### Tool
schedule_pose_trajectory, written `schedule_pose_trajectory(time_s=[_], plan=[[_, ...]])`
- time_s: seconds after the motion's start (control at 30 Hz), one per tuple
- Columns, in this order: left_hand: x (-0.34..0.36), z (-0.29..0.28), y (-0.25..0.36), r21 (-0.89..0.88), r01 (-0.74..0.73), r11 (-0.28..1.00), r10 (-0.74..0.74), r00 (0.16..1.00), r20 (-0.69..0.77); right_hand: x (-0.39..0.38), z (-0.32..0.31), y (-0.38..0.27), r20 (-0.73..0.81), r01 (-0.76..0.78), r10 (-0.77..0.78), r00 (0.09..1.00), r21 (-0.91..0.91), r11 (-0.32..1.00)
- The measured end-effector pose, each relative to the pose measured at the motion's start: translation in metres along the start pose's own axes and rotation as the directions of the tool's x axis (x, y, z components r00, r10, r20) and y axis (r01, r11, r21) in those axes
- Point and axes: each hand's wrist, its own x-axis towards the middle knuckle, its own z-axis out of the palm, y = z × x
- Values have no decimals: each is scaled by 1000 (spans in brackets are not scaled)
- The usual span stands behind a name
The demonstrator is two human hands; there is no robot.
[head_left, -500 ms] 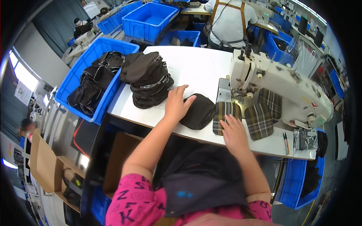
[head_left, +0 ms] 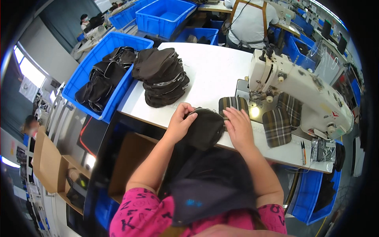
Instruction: The recorder uses an industrial sewing machine to sew and assemble small leather components into bags.
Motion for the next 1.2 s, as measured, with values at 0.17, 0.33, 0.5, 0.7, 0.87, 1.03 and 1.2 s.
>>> schedule_pose_trajectory(time_s=[0.17, 0.33, 0.5, 0.7, 0.87, 1.03, 1.2], plan=[[-26, 16, 31, -329, 15, 944, -11, 1000, 16, -1, 2, -25, 256, -459, 388, 885, 618, 638], [-37, 19, 28, -311, 109, 944, -36, 972, 233, -17, -10, -36, 541, -620, 411, 734, 781, 79], [-38, 53, 18, 29, 133, 991, -129, 855, 503, -49, -27, -32, 628, -696, 328, 706, 700, 160], [-43, 69, 27, 47, 210, 977, -195, 770, 607, -67, -32, -31, 608, -716, 404, 683, 668, 204], [-43, 68, 30, 43, 300, 953, -251, 702, 666, -71, -34, -40, 567, -652, 351, 745, 730, 204], [-44, 64, 28, 73, 299, 951, -264, 669, 695, -75, -42, -38, 477, -569, 375, 795, 800, 188], [-56, 48, 6, -57, 419, 906, -270, 676, 686, -59, -68, -34, 311, -330, 464, 830, 943, -42]])
